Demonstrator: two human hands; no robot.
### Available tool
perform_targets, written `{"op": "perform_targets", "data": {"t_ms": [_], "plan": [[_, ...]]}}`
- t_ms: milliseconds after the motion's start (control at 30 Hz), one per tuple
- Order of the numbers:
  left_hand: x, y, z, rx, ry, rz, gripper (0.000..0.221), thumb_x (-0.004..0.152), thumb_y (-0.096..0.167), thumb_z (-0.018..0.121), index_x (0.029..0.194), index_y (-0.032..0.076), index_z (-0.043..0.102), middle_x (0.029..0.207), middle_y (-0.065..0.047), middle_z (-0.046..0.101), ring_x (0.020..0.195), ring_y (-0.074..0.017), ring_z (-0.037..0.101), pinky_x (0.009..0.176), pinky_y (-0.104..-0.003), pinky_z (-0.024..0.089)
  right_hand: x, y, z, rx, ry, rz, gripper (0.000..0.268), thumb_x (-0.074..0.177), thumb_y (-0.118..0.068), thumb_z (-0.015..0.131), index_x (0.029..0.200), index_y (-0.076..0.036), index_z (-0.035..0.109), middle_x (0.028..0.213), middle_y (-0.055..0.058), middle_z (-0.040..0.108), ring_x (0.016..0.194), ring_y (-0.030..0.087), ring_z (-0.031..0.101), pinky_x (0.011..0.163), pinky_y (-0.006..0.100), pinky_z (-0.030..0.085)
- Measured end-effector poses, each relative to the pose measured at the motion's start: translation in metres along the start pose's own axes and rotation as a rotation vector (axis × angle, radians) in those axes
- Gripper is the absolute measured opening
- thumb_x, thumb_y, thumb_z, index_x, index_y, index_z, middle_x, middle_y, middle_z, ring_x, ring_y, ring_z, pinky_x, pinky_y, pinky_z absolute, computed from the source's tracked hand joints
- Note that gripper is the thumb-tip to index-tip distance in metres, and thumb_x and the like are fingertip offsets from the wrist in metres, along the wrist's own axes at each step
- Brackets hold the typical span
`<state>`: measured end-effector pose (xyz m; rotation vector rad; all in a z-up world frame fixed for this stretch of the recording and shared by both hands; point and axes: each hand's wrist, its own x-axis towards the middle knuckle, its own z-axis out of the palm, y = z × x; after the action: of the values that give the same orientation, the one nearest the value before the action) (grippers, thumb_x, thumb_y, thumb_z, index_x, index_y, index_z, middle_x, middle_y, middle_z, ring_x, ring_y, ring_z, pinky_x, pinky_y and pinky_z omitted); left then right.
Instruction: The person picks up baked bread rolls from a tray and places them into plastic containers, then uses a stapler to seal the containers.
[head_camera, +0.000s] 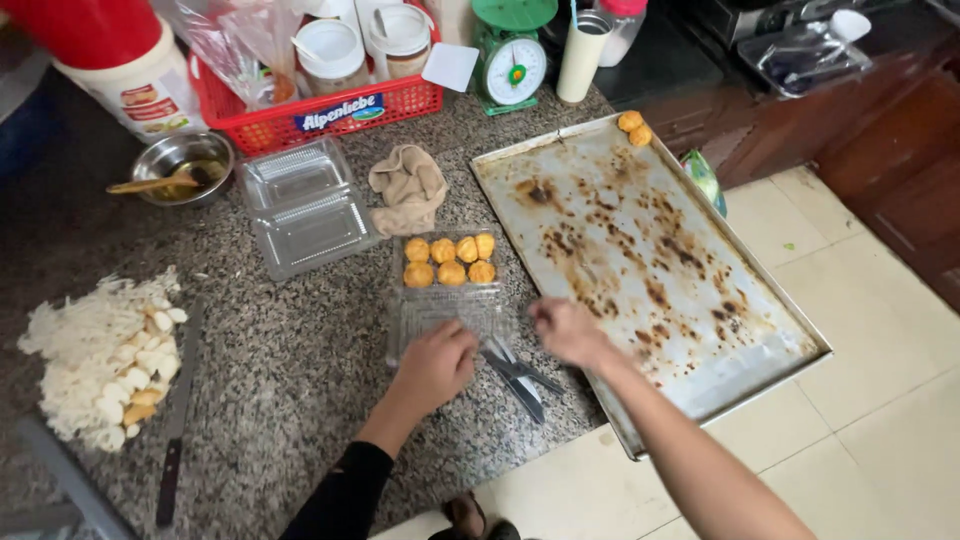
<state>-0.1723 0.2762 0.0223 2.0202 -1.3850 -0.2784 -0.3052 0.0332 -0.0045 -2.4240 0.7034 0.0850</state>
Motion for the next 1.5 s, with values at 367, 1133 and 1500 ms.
{"op": "perform_targets", "data": {"t_ms": [367,1133,1500], "plan": [[-0.033,0.031,-0.033,0.337,0.154,0.051,0.024,0.081,0.006,0.063,0.105,0.006,0.063,0.105,-0.013,0.058,0.110,-0.0328,0.055,0.097,-0.049,0.041,-0.079,-0.012,0.054,-0.372,0.016,0.011,0.077,0.089,-0.054,0.059,0.138,0.005,0.048,0.135,0.030,0.060,0.120,0.043,0.061,0.104,0.049,0.048],[-0.063,-0.019,0.003,0.043,0.327,-0.463,0.081,0.086,0.043,0.072,0.152,0.009,0.041,0.158,-0.027,0.031,0.145,-0.0470,0.032,0.117,-0.054,0.029,-0.117,-0.043,0.000,1.429,-0.193,0.409,0.066,0.102,-0.067,0.024,0.101,-0.010,0.058,0.077,0.007,0.066,0.069,0.025,0.069,0.071,0.044,0.061],[-0.049,0.015,0.022,0.141,0.069,0.079,0.067,0.084,0.034,0.067,0.146,0.013,0.053,0.164,-0.028,0.024,0.144,-0.0480,0.038,0.113,-0.053,0.041,-0.173,0.015,0.051,0.796,-0.110,0.494,0.089,0.099,-0.073,0.018,0.086,0.002,0.064,0.063,0.014,0.065,0.056,0.024,0.067,0.060,0.039,0.058]]}}
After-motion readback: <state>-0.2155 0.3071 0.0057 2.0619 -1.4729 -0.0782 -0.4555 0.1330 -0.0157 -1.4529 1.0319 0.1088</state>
